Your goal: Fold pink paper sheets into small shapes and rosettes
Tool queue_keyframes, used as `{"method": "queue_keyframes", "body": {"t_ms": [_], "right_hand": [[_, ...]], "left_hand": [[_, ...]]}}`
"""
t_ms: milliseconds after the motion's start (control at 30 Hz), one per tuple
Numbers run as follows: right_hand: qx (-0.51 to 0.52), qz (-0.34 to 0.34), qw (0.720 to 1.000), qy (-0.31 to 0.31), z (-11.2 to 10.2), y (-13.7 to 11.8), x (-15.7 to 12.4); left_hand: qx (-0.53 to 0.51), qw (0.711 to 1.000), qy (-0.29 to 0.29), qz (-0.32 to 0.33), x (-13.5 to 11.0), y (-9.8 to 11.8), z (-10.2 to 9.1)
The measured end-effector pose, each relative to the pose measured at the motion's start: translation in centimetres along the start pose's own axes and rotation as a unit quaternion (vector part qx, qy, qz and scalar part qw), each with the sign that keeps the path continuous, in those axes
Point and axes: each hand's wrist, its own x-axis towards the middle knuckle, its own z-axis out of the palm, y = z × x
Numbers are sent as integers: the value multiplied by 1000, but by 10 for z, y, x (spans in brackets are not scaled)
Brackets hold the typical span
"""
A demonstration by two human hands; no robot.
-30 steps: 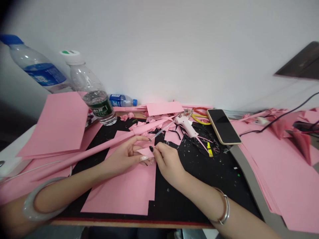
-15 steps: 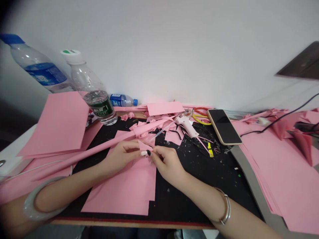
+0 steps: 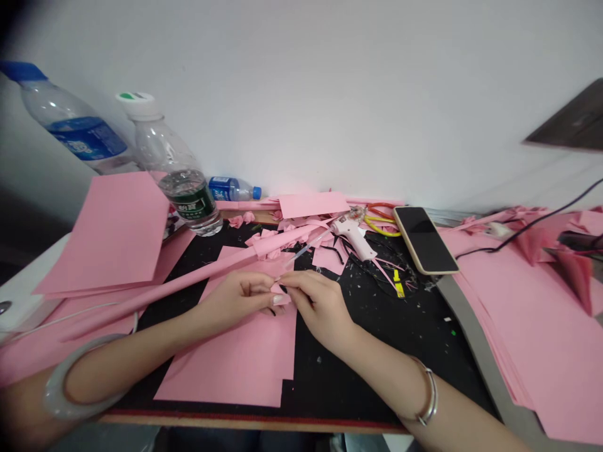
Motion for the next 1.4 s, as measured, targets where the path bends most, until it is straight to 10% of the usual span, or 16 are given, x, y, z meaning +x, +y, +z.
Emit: {"method": "queue_keyframes", "body": {"t_ms": [467, 1400], "right_hand": [[-121, -182, 976, 7, -12, 2, 2], [-186, -189, 960, -85, -15, 8, 5]], "left_hand": [[-54, 998, -7, 29, 4, -4, -12], [-182, 983, -16, -23, 6, -5, -12]]}}
